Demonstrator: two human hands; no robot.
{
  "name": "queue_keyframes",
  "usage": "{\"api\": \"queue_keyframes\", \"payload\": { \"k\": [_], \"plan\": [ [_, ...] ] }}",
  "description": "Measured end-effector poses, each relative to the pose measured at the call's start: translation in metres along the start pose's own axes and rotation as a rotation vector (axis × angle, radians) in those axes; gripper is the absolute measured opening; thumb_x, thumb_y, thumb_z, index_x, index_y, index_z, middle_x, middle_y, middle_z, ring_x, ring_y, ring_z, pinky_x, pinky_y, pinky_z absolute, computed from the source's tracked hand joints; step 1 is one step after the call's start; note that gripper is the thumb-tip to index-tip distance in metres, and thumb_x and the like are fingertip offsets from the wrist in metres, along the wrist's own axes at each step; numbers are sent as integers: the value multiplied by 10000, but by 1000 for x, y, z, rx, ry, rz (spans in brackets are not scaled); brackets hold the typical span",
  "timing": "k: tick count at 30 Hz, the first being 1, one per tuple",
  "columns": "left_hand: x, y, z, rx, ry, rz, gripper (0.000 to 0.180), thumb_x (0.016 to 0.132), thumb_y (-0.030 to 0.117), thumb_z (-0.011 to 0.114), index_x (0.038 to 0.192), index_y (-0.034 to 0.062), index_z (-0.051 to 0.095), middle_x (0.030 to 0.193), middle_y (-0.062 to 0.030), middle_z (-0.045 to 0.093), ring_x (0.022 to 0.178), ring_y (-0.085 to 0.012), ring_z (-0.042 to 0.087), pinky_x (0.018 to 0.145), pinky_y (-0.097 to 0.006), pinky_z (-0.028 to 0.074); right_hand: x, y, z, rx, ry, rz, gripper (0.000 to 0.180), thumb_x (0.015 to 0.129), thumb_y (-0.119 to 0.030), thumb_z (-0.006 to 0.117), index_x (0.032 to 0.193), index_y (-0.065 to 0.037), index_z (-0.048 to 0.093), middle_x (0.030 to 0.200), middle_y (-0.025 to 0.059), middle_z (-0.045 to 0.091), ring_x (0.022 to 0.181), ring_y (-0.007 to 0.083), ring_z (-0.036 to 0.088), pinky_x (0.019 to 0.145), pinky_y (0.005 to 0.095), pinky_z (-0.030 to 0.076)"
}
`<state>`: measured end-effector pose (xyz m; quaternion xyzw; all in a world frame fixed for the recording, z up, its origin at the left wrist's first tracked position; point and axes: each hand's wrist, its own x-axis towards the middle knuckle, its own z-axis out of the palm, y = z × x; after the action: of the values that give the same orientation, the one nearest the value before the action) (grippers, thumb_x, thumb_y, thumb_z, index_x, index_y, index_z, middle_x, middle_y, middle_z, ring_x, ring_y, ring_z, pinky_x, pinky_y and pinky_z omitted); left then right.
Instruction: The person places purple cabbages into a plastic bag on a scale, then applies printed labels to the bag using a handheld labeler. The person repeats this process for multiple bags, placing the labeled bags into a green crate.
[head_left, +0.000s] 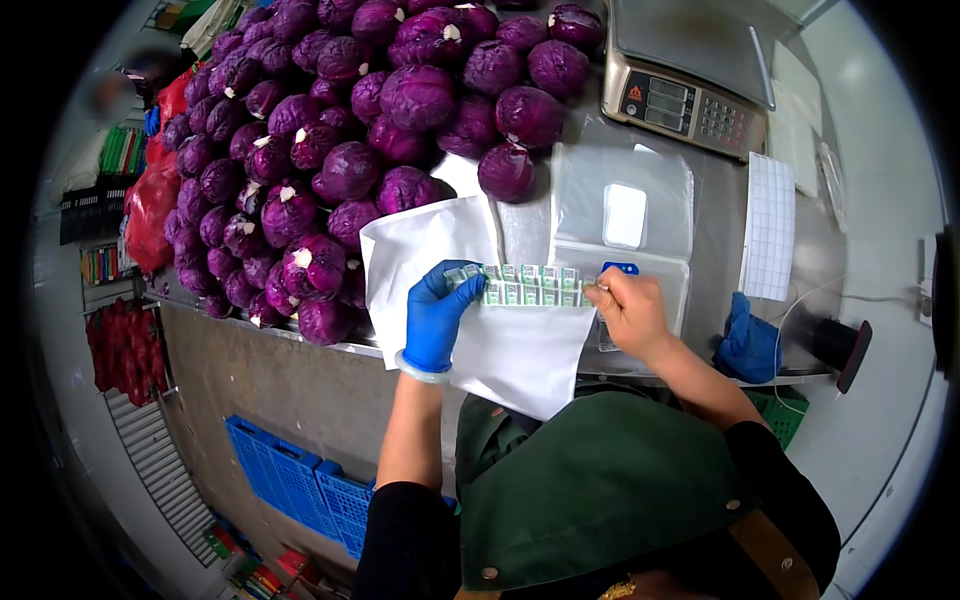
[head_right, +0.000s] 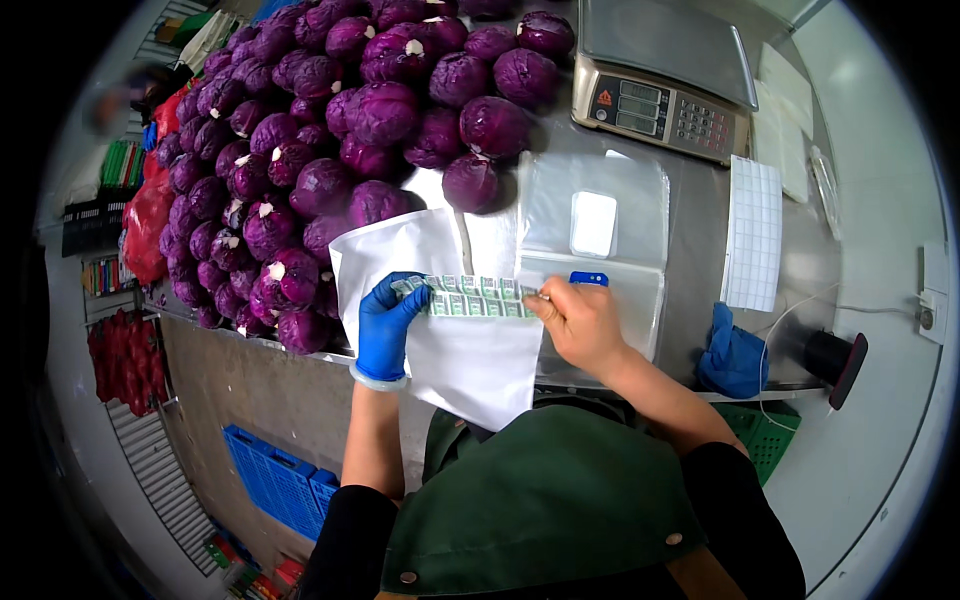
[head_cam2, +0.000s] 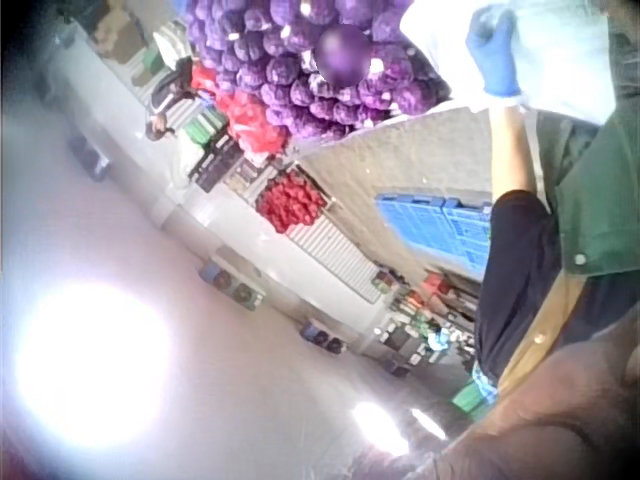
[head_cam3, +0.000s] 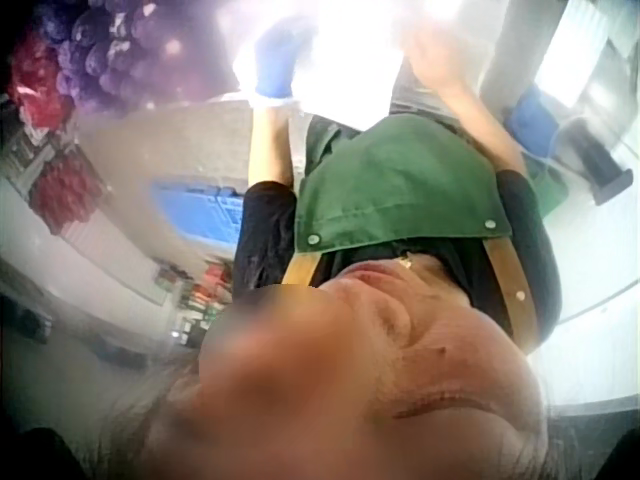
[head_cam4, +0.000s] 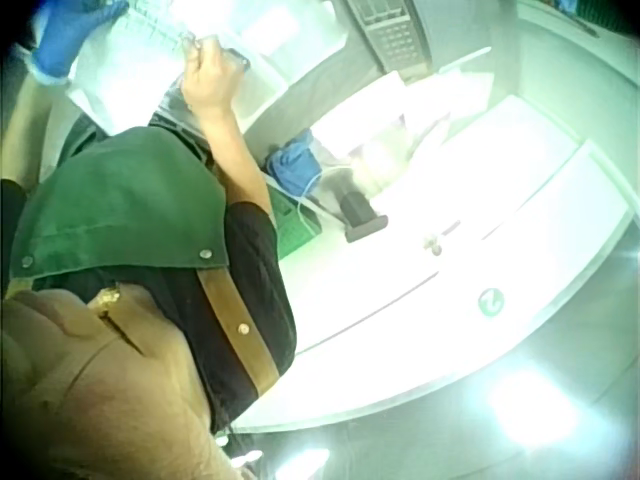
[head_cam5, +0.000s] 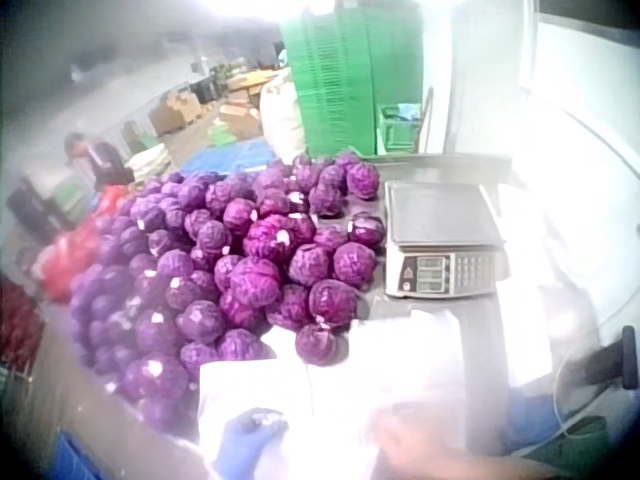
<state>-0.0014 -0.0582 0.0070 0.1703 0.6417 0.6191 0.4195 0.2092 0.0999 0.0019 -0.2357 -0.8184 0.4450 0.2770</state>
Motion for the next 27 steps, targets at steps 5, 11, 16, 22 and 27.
{"api": "queue_keyframes", "payload": {
  "k": [5, 11, 16, 22, 27],
  "plan": [
    [15, 11, -5, 237, -61, -20, 136, 870, 43, 683, 989, -21, 663, 888, -22, 683, 799, -64, 589, 732, -210, 475, -2, 11, -2, 110, -98, 174, 241, 854, -238, 715, 888, -42, 579, 616, 78, 558, 520, 206, 542, 512, 311, 432],
    [16, 26, 13, 397, -232, -59, 117, 874, 44, 673, 973, -19, 670, 826, -19, 681, 755, -54, 575, 695, -220, 474, 29, -8, -11, -189, -273, -16, 367, 861, -246, 695, 1114, -62, 503, 785, 98, 629, 757, 281, 632, 664, 407, 480],
    [20, 30, 21, 426, -306, -69, 124, 874, 51, 678, 977, -17, 673, 808, -16, 678, 740, -49, 573, 685, -218, 470, 31, -4, 5, -218, -428, -17, 249, 889, -267, 654, 984, -77, 524, 683, 89, 610, 609, 303, 604, 543, 403, 445],
    [37, 22, 15, 421, -363, -165, 131, 879, 40, 670, 1000, -9, 670, 844, -4, 671, 760, -55, 580, 709, -217, 475, 15, 15, 17, -163, -19, -365, 161, 905, -205, 625, 925, -56, 565, 684, 77, 622, 581, 278, 613, 512, 366, 462],
    [73, -9, -16, 474, -414, -147, 185, 888, 125, 684, 1018, -5, 674, 831, -14, 667, 766, -62, 577, 717, -241, 483, 25, 14, -13, 602, 320, 471, 158, 979, -185, 571, 1012, -32, 548, 774, -14, 569, 684, 42, 500, 597, 220, 425]
  ]
}}
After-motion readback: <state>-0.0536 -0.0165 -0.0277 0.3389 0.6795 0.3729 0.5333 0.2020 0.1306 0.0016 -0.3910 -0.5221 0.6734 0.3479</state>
